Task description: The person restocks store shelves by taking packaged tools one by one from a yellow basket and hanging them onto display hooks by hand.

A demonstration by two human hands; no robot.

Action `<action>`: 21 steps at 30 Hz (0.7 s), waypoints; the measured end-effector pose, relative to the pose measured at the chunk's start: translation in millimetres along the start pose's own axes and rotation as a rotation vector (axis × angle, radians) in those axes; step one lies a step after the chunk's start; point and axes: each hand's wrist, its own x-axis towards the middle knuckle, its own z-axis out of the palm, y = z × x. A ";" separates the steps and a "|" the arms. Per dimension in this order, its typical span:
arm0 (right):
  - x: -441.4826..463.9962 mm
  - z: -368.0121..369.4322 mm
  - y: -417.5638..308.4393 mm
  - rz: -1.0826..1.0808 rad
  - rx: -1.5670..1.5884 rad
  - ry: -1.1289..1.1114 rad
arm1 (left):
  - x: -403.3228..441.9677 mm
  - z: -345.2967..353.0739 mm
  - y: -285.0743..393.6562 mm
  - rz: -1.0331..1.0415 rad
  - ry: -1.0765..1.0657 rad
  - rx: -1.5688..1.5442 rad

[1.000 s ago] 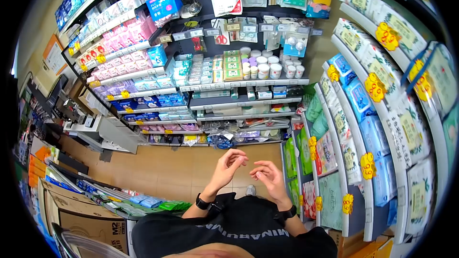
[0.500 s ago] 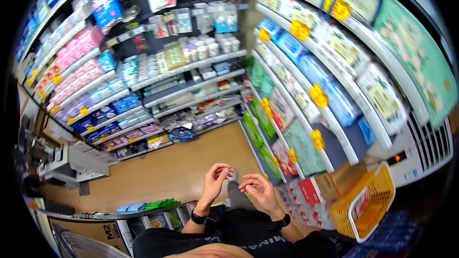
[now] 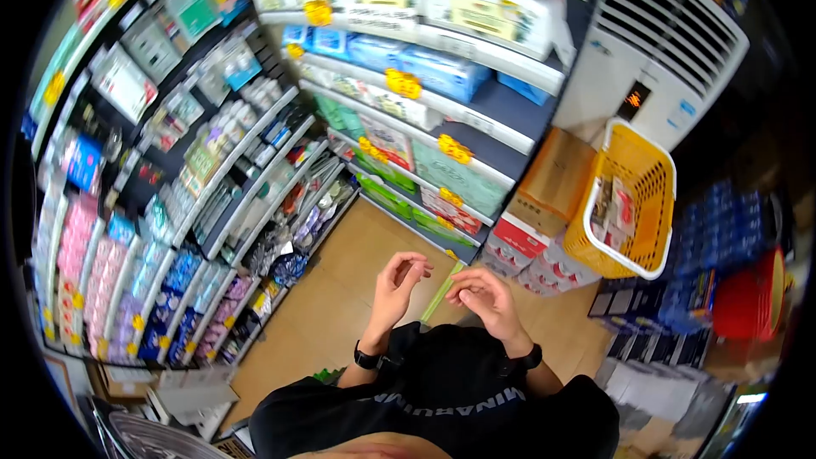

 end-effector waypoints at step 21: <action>-97.6 -263.6 -83.6 -0.340 -0.008 0.444 | 273.5 441.8 -73.6 0.023 -0.815 0.443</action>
